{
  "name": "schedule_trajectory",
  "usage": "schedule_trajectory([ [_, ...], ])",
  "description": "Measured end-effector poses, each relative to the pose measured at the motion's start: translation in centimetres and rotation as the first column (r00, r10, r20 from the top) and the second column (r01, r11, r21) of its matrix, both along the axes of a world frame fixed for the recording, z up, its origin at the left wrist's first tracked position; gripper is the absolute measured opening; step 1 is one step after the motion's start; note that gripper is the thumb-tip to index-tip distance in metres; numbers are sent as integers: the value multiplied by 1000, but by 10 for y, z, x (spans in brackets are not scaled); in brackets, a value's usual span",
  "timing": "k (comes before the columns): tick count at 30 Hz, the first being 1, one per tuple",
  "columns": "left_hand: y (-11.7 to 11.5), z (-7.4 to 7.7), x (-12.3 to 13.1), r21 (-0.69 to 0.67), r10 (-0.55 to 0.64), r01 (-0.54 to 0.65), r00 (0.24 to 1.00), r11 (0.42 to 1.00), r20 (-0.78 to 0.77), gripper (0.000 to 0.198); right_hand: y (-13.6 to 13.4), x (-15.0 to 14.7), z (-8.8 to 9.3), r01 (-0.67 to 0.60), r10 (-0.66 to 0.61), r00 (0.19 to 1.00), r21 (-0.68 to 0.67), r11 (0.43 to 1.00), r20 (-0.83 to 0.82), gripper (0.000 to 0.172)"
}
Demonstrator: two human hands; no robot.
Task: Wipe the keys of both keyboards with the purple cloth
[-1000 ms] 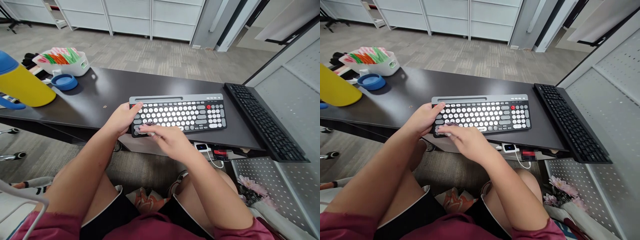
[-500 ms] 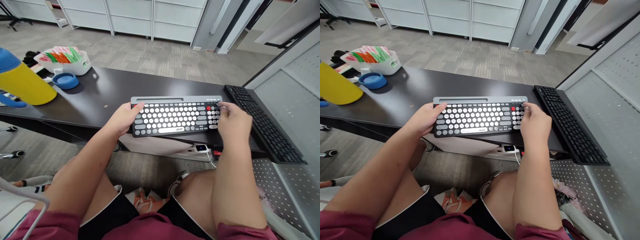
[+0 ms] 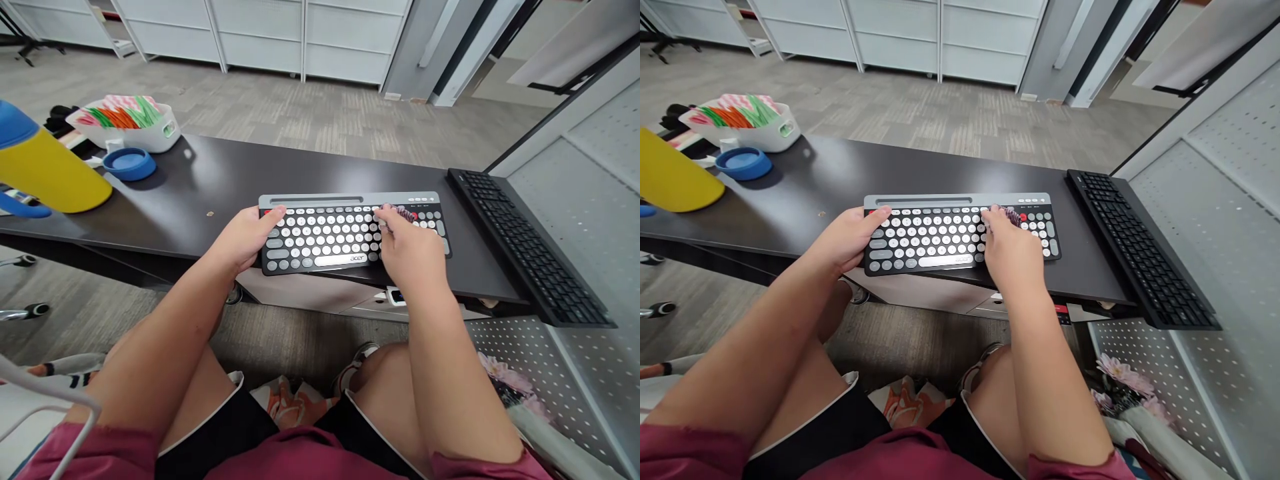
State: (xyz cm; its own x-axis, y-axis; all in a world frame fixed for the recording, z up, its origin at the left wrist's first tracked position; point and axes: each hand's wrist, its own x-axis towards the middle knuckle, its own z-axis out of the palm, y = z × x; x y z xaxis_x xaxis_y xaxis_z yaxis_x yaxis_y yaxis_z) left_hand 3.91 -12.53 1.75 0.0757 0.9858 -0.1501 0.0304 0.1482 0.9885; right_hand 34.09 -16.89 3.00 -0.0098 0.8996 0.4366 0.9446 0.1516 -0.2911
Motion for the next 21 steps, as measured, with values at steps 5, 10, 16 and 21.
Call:
schedule_trajectory([
  [5, 0, 1, 0, 6, -5, 5, 1000, 1000, 15, 44, -2, -13, 1, 25, -24, 1000, 41, 999, -7, 42],
  [10, -1, 1, 0, 11, 4, -4, 1000, 1000, -15, 45, -14, -41, -9, -181, 184, 982, 74, 981, -35, 45],
  [16, -2, 3, 1, 82, -41, 40, 999, 996, 13, 46, -36, -101, -26, -626, 628, 778, 101, 773, 13, 44],
  [21, -3, 4, 0, 98, -44, 43, 999, 994, 0, 46, -43, -109, -16, -795, 764, 576, 17, 606, -291, 41],
])
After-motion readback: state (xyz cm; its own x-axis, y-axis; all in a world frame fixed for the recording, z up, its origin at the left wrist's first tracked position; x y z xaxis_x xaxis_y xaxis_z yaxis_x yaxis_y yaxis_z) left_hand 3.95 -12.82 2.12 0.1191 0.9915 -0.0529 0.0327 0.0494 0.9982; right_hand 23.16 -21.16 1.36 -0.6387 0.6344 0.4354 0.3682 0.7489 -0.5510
